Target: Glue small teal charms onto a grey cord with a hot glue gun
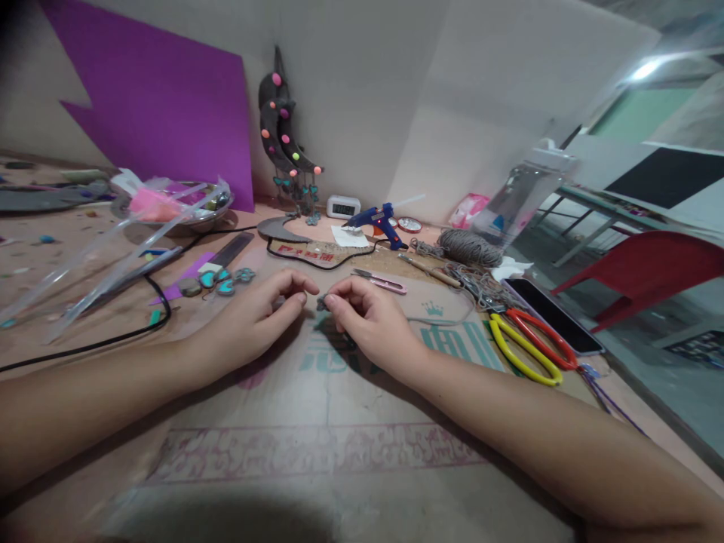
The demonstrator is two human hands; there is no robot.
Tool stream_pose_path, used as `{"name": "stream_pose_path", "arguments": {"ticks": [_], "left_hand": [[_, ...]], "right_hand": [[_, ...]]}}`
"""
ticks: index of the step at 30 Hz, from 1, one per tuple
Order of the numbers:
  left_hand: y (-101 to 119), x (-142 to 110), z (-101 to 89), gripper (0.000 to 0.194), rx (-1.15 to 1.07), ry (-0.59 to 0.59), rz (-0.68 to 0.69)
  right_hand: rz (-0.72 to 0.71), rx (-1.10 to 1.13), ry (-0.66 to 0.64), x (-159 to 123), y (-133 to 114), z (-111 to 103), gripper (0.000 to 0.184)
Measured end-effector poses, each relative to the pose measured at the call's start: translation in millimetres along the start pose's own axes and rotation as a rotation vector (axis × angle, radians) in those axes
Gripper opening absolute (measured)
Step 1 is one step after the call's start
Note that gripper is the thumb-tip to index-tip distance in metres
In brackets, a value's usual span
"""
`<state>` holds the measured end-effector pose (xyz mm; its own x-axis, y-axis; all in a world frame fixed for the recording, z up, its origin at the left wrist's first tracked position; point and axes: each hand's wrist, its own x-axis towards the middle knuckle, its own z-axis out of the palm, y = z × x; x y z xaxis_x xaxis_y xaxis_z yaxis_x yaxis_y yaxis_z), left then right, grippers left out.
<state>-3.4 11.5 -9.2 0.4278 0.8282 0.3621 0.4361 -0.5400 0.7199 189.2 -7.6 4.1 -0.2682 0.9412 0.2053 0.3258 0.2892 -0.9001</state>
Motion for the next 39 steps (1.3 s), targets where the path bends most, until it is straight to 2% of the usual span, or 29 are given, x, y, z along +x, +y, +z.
{"name": "stream_pose_path", "arguments": {"ticks": [6,18,21,25,39], "left_hand": [[-1.0,0.0,0.3,0.021,-0.011,0.031,-0.018],[-0.1,3.0,-0.7,0.021,0.009,0.085,0.039],[3.1,3.8,-3.0,0.017,0.003,0.061,0.003],[5.5,3.5,-4.7,0.027,-0.009,0.031,-0.016],[7.3,1.1,-3.7,0.019,0.061,0.018,0.080]], "right_hand": [[0.009,-0.011,-0.005,0.4,-1.1,0.1,0.019],[0.000,-0.035,0.002,0.2,0.2,-0.4,0.019],[-0.002,-0.030,0.004,0.1,0.2,-0.3,0.020],[-0.003,-0.026,0.004,-0.1,0.0,-0.6,0.019],[-0.011,-0.028,-0.037,0.5,-0.1,-1.1,0.022]]}}
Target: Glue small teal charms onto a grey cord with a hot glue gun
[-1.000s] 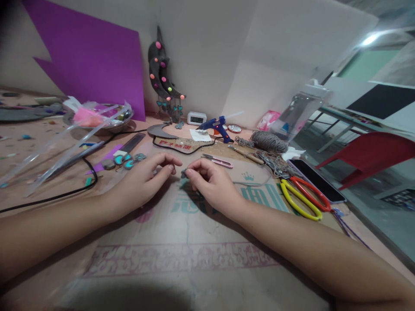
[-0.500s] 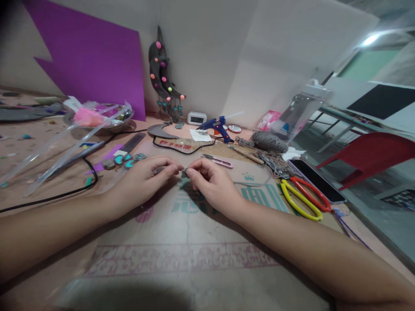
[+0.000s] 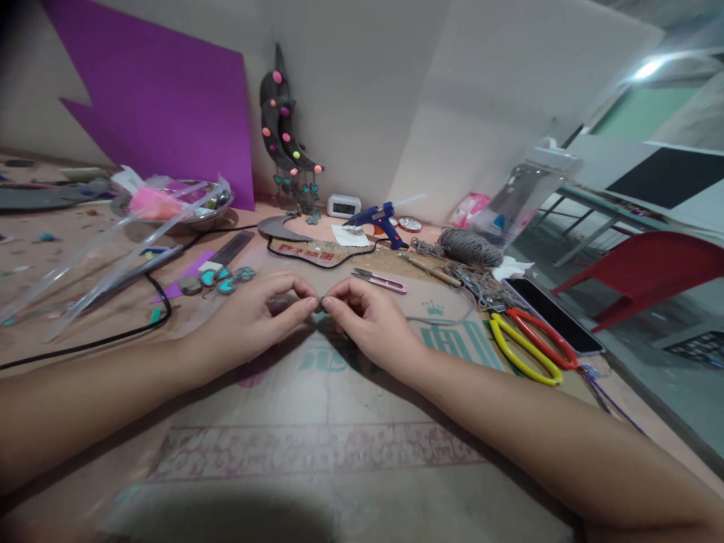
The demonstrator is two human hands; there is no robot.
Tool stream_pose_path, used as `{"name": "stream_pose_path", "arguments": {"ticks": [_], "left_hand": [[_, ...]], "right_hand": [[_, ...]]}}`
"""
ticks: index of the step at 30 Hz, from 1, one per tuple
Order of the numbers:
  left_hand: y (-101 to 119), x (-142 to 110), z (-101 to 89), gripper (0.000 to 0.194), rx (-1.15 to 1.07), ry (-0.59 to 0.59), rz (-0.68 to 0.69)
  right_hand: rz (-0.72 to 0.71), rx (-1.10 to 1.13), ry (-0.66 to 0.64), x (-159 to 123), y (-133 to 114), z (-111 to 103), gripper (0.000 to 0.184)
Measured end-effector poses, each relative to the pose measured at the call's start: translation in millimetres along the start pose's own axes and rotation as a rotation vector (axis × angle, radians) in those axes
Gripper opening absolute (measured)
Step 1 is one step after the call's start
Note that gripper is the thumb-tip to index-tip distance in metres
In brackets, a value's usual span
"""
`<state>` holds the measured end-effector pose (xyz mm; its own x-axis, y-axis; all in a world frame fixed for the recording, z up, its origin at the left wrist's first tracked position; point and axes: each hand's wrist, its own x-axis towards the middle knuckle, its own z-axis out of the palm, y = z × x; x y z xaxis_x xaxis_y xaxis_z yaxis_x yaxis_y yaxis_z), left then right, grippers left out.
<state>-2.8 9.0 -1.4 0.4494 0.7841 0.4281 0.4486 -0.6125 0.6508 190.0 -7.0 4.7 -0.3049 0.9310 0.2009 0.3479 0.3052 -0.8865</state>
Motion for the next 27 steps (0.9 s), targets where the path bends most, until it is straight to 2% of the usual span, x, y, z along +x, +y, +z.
{"name": "stream_pose_path", "arguments": {"ticks": [7,14,20,27], "left_hand": [[-0.4,-0.4,-0.4,0.018,-0.005,0.006,-0.018],[-1.0,-0.2,-1.3,0.018,-0.024,0.024,-0.013],[-4.9,-0.5,0.7,0.026,-0.070,0.021,0.005],[-6.4,0.7,1.0,0.033,-0.194,0.066,-0.166]], "right_hand": [[0.009,-0.031,-0.026,-0.3,0.3,-1.1,0.028],[-0.017,-0.092,-0.006,0.4,1.3,-1.4,0.021],[-0.001,-0.045,0.011,-0.6,1.7,-1.9,0.021],[0.000,-0.012,0.029,-0.6,1.2,-0.8,0.021]]}}
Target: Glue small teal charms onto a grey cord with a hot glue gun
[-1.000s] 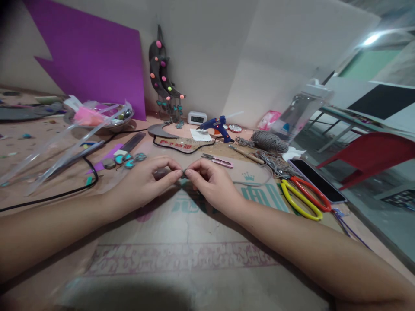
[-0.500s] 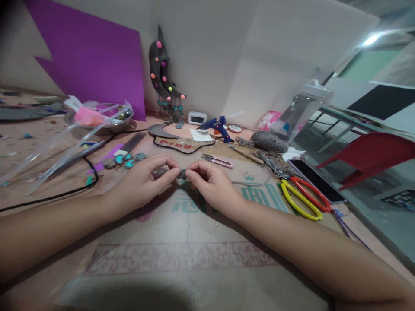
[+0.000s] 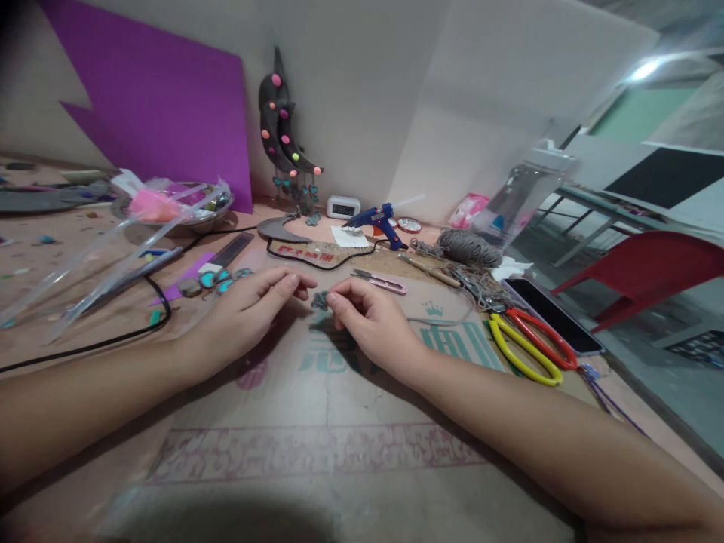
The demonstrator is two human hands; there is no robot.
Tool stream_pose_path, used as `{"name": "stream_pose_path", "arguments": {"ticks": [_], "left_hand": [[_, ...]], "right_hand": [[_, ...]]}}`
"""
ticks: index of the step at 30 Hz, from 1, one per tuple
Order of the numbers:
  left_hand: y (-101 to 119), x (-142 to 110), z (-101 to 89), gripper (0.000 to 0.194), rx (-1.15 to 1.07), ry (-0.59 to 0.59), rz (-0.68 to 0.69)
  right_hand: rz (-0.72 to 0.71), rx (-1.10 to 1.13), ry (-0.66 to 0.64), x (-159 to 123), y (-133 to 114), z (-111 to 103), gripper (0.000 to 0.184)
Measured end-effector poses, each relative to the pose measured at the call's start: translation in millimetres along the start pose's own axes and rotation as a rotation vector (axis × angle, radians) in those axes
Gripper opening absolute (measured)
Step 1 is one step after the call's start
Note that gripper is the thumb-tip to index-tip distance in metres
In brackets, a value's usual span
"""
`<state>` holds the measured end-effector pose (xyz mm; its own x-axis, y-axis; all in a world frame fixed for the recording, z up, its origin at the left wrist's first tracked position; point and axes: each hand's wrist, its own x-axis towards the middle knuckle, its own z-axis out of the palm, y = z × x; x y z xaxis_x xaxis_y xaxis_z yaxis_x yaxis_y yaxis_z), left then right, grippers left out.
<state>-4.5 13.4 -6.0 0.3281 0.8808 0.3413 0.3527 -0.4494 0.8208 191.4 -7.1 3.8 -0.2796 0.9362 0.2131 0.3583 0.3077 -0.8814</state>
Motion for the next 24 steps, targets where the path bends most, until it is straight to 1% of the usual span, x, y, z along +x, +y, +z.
{"name": "stream_pose_path", "arguments": {"ticks": [4,9,13,15,18,22,24], "left_hand": [[4.1,2.3,-2.1,0.030,0.032,0.039,-0.041],[11.1,2.5,-3.8,0.025,0.087,0.025,-0.106],[12.6,1.8,-3.7,0.017,0.085,0.038,-0.074],[11.2,1.6,-3.1,0.017,0.074,0.035,-0.059],[6.2,1.5,-1.6,0.022,0.029,-0.008,-0.056],[-1.6,1.6,-0.7,0.034,-0.025,-0.078,-0.011],[-3.8,1.5,-0.4,0.038,-0.036,-0.125,-0.013]], "right_hand": [[0.000,0.005,0.002,0.1,-0.2,0.0,0.021],[-0.004,-0.003,0.011,-0.2,0.1,-0.2,0.021],[-0.010,0.000,0.015,-0.6,0.9,-0.3,0.021],[-0.015,0.002,0.019,-0.7,1.1,-0.2,0.021],[-0.008,0.014,0.026,-0.4,1.0,-0.1,0.021],[-0.009,0.031,0.055,0.2,1.2,-0.1,0.020],[-0.012,0.048,0.066,0.3,1.9,-0.2,0.020]]}}
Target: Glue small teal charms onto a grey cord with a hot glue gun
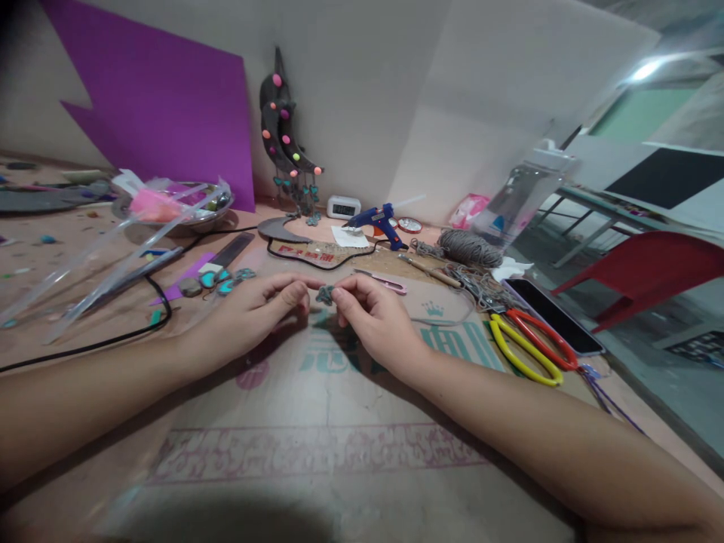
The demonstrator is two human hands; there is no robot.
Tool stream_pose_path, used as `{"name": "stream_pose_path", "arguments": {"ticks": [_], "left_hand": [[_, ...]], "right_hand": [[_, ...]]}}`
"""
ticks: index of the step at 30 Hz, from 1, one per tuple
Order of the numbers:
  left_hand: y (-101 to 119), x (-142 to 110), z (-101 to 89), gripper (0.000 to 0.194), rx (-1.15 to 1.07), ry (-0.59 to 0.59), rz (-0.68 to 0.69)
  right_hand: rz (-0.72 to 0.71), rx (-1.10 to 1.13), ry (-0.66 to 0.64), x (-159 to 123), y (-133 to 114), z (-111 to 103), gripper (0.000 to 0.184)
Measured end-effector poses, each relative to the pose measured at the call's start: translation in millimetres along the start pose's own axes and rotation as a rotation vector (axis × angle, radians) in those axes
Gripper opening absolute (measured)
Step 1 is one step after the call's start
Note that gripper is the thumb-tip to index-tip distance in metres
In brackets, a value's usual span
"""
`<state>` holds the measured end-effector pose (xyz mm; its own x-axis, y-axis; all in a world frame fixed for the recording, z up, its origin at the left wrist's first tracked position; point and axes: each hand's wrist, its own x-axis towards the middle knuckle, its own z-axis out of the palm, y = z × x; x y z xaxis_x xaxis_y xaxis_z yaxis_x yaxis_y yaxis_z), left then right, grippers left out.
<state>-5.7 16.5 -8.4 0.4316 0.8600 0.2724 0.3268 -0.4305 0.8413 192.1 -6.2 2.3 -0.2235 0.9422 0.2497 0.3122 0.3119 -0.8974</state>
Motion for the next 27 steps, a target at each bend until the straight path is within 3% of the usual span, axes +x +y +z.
{"name": "stream_pose_path", "arguments": {"ticks": [5,8,14,22,27], "left_hand": [[-0.7,-0.5,2.2,0.039,-0.023,-0.067,-0.023],[2.1,-0.6,2.6,0.027,0.009,-0.064,-0.009],[4.3,0.3,1.5,0.023,0.023,0.068,-0.020],[-3.3,4.2,0.1,0.031,-0.301,0.311,-0.109],[0.4,2.9,-2.9,0.025,-0.093,0.289,-0.081]], "right_hand": [[0.005,0.026,0.004,0.8,1.1,-0.4,0.022],[0.003,0.021,-0.002,1.2,0.3,-0.2,0.021],[0.014,0.003,0.012,0.3,-1.7,0.4,0.020],[0.020,-0.005,0.017,-0.1,-1.6,0.7,0.022],[0.021,-0.018,0.017,-0.8,-2.4,0.6,0.023]]}}
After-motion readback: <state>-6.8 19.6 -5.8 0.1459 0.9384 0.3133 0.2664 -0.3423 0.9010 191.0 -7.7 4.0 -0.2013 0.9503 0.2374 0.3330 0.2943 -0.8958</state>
